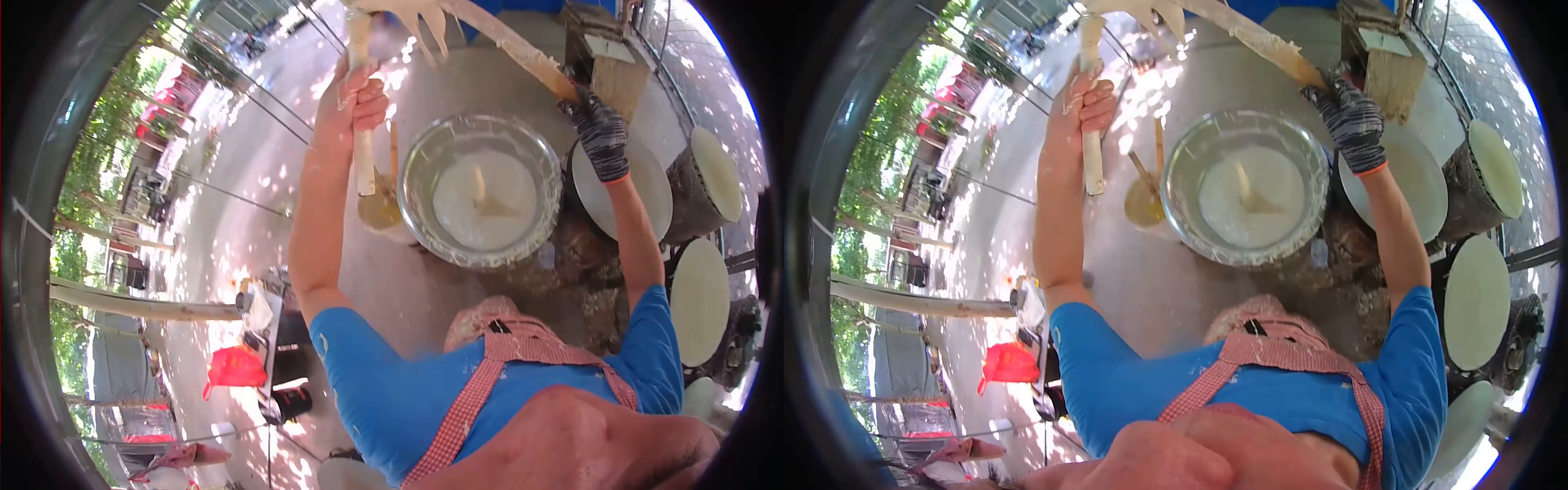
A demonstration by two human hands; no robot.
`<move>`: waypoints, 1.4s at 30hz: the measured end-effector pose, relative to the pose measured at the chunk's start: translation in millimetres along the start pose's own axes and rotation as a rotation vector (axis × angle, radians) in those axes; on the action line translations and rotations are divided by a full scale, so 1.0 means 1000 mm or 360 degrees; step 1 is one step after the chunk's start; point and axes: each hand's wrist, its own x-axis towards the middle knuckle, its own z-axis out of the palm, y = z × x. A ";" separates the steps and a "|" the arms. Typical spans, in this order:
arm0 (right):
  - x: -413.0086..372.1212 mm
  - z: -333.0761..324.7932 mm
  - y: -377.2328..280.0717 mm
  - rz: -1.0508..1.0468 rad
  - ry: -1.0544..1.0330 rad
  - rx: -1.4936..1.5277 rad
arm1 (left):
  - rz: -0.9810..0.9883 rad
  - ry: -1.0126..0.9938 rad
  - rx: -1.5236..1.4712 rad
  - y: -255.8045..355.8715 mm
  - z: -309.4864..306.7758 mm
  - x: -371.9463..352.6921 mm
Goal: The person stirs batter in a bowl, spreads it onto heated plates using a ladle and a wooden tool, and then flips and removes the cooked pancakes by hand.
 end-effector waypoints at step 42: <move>-0.277 -0.147 0.180 0.1255 -0.0489 -0.0624 | -0.0990 -0.0383 0.0320 -0.437 0.255 0.185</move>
